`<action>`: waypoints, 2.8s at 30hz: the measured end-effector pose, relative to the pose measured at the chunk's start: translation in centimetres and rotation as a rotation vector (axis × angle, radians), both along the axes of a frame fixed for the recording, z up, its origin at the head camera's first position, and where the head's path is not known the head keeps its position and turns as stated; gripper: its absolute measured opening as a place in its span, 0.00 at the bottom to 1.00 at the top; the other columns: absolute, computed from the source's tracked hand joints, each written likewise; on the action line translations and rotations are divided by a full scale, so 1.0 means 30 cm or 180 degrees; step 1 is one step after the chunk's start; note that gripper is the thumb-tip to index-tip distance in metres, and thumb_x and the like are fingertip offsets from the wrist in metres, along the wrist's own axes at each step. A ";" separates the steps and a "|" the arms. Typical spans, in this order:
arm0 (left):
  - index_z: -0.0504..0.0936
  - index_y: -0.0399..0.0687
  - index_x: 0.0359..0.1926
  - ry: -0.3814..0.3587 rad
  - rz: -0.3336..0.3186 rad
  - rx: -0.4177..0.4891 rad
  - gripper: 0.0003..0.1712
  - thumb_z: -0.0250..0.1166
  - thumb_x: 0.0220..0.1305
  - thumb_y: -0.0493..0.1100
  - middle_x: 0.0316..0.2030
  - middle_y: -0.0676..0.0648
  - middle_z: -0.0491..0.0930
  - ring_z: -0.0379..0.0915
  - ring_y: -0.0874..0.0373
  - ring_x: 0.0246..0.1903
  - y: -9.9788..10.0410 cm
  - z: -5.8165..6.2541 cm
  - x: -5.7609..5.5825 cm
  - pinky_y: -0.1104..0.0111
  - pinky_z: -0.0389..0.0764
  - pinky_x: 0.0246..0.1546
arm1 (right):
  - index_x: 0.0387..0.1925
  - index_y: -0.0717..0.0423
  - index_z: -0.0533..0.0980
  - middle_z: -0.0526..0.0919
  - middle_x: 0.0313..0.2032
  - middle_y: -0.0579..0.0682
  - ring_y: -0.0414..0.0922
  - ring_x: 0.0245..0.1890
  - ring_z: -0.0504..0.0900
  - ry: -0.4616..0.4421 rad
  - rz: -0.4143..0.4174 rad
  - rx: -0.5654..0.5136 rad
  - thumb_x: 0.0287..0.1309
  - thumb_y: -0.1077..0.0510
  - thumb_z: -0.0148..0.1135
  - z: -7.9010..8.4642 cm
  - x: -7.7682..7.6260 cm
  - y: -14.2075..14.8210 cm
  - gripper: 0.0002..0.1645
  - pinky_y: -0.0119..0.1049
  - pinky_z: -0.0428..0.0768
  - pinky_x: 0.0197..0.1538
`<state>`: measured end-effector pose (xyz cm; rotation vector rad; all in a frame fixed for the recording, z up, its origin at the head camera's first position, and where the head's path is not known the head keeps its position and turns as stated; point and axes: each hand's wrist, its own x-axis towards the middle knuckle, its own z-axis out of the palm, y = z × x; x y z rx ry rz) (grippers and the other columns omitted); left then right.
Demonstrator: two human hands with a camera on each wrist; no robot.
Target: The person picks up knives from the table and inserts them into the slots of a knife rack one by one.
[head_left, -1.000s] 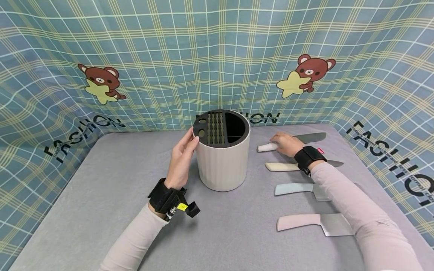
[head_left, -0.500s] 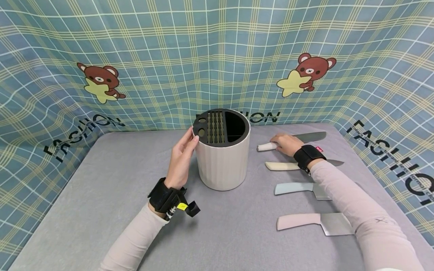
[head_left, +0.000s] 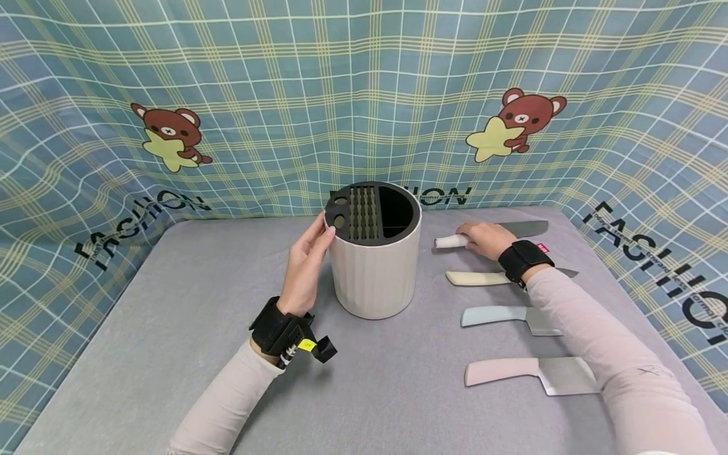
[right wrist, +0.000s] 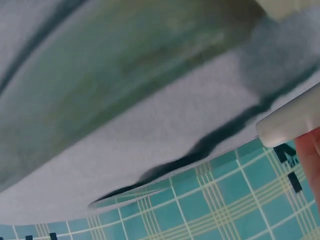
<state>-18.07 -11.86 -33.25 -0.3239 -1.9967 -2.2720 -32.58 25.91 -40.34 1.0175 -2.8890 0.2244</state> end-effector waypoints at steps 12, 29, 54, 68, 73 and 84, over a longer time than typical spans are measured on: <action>0.54 0.51 0.75 0.0245 -0.0107 0.0084 0.37 0.57 0.72 0.53 0.75 0.52 0.50 0.46 0.61 0.74 -0.017 -0.066 -0.055 0.68 0.54 0.76 | 0.52 0.70 0.74 0.79 0.45 0.66 0.61 0.44 0.79 0.0442 -0.0041 -0.0386 0.56 0.70 0.65 0.165 0.022 0.059 0.21 0.56 0.81 0.44; 0.54 0.44 0.75 -0.0183 0.0001 0.0153 0.31 0.50 0.76 0.43 0.75 0.49 0.52 0.51 0.61 0.72 -0.011 0.026 -0.017 0.73 0.57 0.73 | 0.54 0.70 0.72 0.77 0.46 0.67 0.61 0.45 0.78 0.0402 -0.0301 -0.0754 0.58 0.69 0.65 0.316 0.053 0.093 0.22 0.57 0.81 0.47; 0.53 0.44 0.75 -0.0166 0.0033 0.0090 0.33 0.52 0.75 0.46 0.75 0.50 0.52 0.50 0.61 0.73 -0.012 0.009 -0.013 0.68 0.57 0.75 | 0.58 0.70 0.70 0.76 0.49 0.68 0.62 0.47 0.79 0.0549 -0.0405 -0.1469 0.63 0.64 0.62 0.447 0.098 0.089 0.24 0.55 0.84 0.48; 0.54 0.44 0.75 -0.0144 0.0034 0.0090 0.33 0.52 0.75 0.46 0.75 0.50 0.52 0.50 0.61 0.72 -0.010 0.007 -0.012 0.70 0.57 0.74 | 0.56 0.60 0.74 0.75 0.38 0.31 0.23 0.40 0.75 0.0369 -0.0839 -0.2653 0.62 0.61 0.63 0.505 0.136 0.095 0.20 0.12 0.75 0.42; 0.54 0.45 0.75 -0.0139 0.0040 0.0074 0.32 0.52 0.75 0.46 0.75 0.49 0.52 0.50 0.61 0.72 -0.010 0.008 -0.011 0.69 0.57 0.74 | 0.53 0.51 0.77 0.79 0.38 0.32 0.29 0.40 0.78 0.0236 -0.0874 -0.3319 0.61 0.63 0.63 0.510 0.136 0.101 0.18 0.17 0.74 0.40; 0.54 0.45 0.75 -0.0126 0.0032 0.0045 0.33 0.52 0.75 0.46 0.75 0.49 0.52 0.50 0.61 0.72 -0.010 0.006 -0.011 0.70 0.57 0.74 | 0.47 0.62 0.78 0.83 0.39 0.50 0.41 0.39 0.82 -0.0378 -0.0390 -0.5083 0.54 0.72 0.66 0.522 0.149 0.095 0.17 0.22 0.86 0.41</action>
